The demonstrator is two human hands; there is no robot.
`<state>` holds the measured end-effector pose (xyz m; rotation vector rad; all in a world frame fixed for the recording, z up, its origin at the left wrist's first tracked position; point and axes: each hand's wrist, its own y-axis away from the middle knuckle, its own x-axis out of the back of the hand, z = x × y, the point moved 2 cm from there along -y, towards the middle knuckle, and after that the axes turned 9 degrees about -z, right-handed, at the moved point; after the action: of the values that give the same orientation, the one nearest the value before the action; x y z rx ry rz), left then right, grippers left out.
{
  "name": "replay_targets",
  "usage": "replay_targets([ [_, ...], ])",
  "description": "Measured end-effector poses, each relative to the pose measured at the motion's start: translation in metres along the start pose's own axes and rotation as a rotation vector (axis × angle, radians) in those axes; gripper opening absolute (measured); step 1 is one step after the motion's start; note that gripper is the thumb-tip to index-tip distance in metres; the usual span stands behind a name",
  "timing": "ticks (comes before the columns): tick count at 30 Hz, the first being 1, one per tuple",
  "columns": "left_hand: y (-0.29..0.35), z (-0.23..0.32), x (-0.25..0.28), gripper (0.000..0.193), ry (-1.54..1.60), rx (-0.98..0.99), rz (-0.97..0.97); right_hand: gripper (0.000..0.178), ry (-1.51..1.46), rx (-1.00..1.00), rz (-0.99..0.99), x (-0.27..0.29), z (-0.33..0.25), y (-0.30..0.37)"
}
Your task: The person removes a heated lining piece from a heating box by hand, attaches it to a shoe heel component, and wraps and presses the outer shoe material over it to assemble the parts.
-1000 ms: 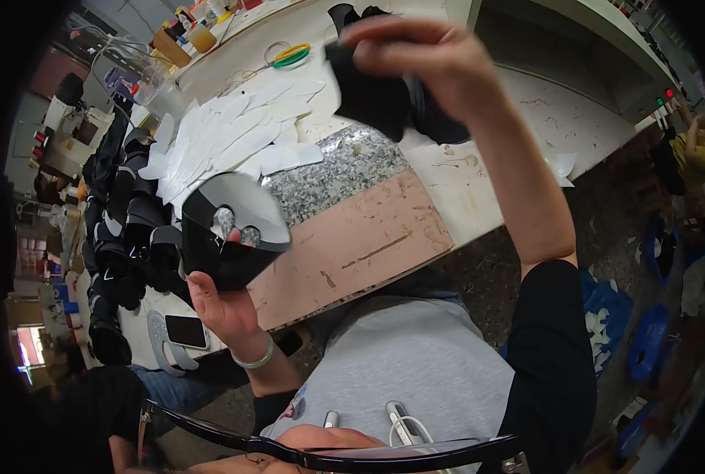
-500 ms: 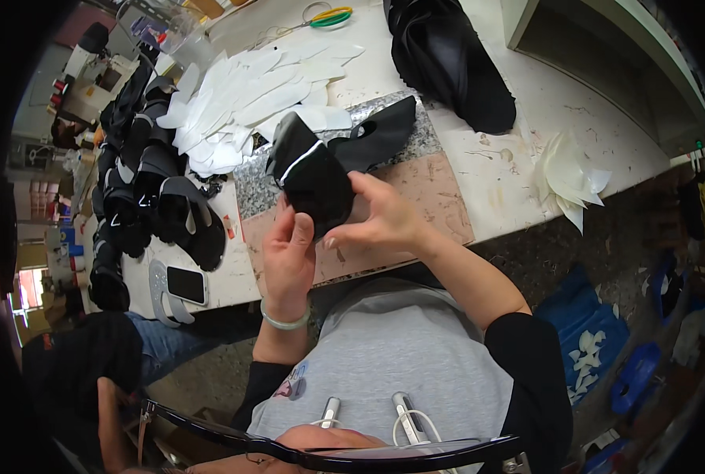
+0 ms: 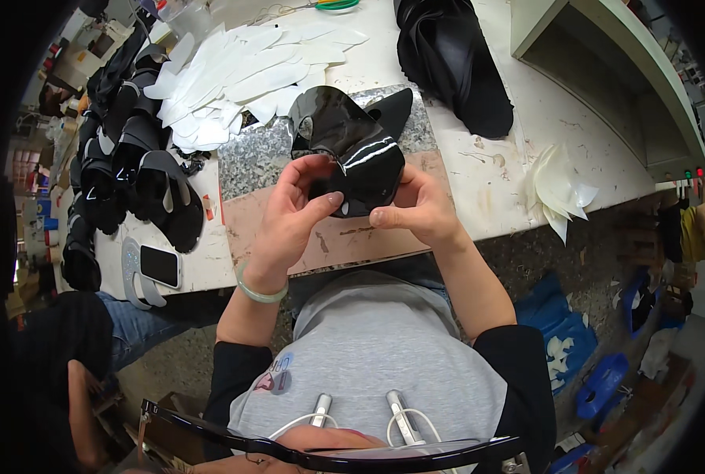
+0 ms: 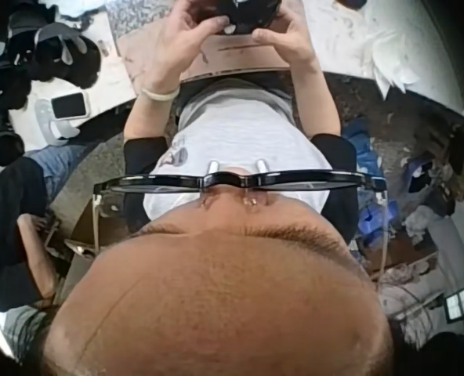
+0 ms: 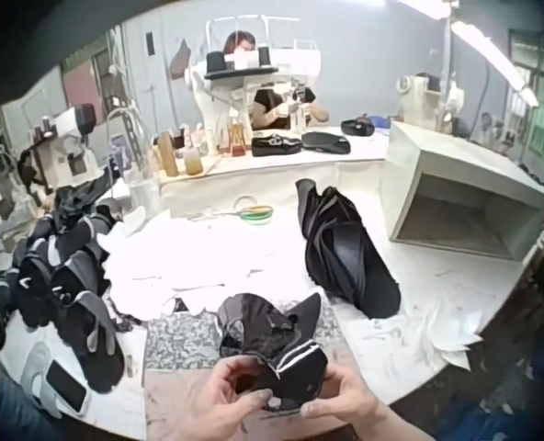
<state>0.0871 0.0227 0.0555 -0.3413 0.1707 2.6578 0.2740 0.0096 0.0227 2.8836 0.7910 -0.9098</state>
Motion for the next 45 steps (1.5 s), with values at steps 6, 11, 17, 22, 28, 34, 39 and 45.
replay_targets([
  [6,0.003,0.000,-0.003,0.035,-0.015,0.119,-0.005,0.057,0.078,0.032,-0.013,0.000,-0.010,-0.001],
  [11,0.003,0.003,-0.002,0.018,-0.048,0.106,-0.097,0.057,0.136,0.018,-0.088,-0.003,-0.023,-0.011],
  [17,0.007,0.000,0.003,0.020,0.161,0.207,-0.121,0.060,0.340,-0.018,-0.227,-0.015,-0.038,-0.026],
  [22,0.006,0.006,-0.001,0.022,0.330,0.150,-0.021,0.059,0.677,0.098,-0.155,-0.014,-0.038,-0.028],
  [28,0.002,-0.008,-0.003,0.024,0.485,0.069,0.012,0.059,0.520,0.159,0.060,-0.031,-0.032,-0.003],
  [34,0.008,-0.004,0.001,0.021,0.404,0.199,-0.076,0.056,0.403,0.100,0.016,-0.031,-0.033,-0.001],
  [39,0.007,0.005,0.001,0.020,0.580,0.318,-0.099,0.055,0.302,0.022,0.009,-0.026,-0.037,0.001],
  [45,0.005,0.001,-0.008,0.023,0.539,0.297,-0.045,0.060,0.412,0.062,0.050,-0.029,-0.047,0.003],
])
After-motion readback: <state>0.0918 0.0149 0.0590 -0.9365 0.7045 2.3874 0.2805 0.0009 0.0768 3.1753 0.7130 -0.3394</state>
